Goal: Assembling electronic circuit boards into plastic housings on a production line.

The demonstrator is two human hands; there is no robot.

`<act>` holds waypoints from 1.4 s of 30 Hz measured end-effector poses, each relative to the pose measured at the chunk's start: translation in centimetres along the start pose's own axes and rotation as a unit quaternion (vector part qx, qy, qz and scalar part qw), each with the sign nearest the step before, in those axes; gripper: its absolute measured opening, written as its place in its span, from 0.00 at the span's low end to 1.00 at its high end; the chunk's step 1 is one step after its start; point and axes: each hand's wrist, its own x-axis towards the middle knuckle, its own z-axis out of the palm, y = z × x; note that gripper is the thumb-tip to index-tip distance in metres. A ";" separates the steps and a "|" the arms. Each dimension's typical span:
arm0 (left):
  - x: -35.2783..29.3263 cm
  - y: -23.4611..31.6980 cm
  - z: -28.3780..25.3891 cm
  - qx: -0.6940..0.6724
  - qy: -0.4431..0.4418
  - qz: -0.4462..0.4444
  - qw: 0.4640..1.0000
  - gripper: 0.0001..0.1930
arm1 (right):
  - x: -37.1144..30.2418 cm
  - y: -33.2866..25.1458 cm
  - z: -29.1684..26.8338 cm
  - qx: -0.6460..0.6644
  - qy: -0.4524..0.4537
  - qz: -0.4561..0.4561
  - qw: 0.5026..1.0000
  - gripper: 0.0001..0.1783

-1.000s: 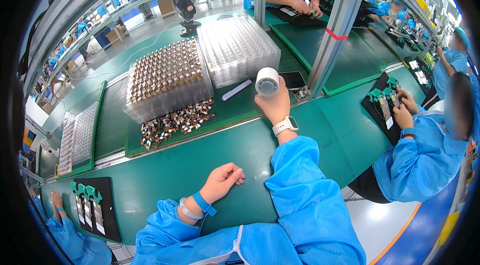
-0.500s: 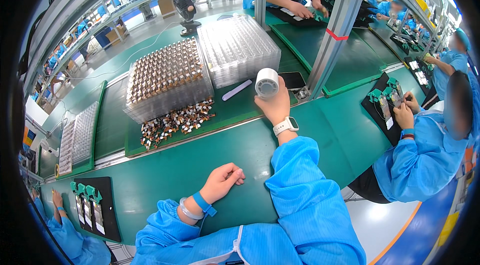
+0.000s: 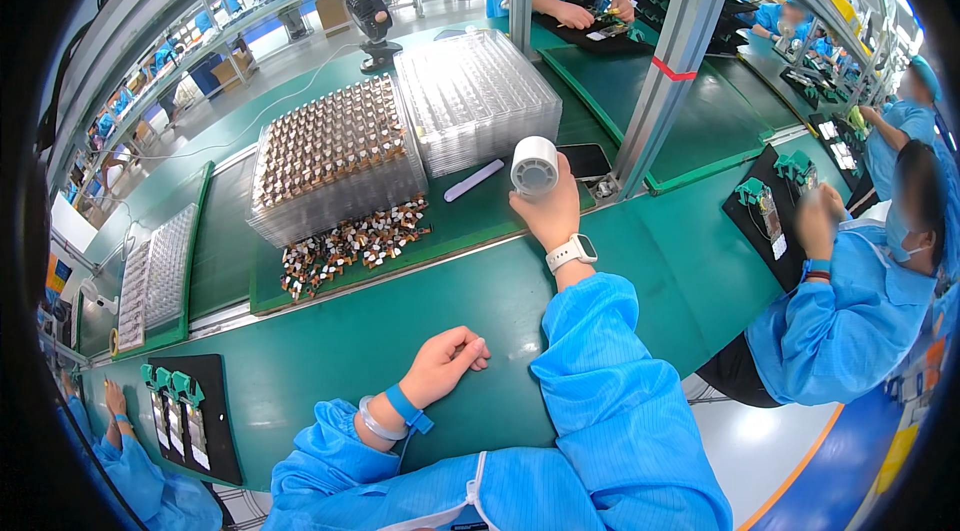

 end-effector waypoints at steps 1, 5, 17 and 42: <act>0.0 0.0 0.0 0.001 0.001 0.001 1.000 0.10 | 0.0 0.0 0.0 0.003 -0.001 0.001 1.000 0.42; 0.0 0.1 -0.1 0.001 0.003 0.000 1.000 0.10 | 0.0 -0.2 0.1 0.005 0.001 0.004 1.000 0.42; -0.2 -0.2 0.0 -0.013 0.022 0.008 1.000 0.12 | 1.5 1.7 -2.2 0.245 -0.183 0.111 0.946 0.71; -20.7 -2.9 -13.6 0.243 0.621 0.043 0.744 0.07 | -3.9 -23.6 -11.4 0.811 -0.520 -0.011 0.267 0.31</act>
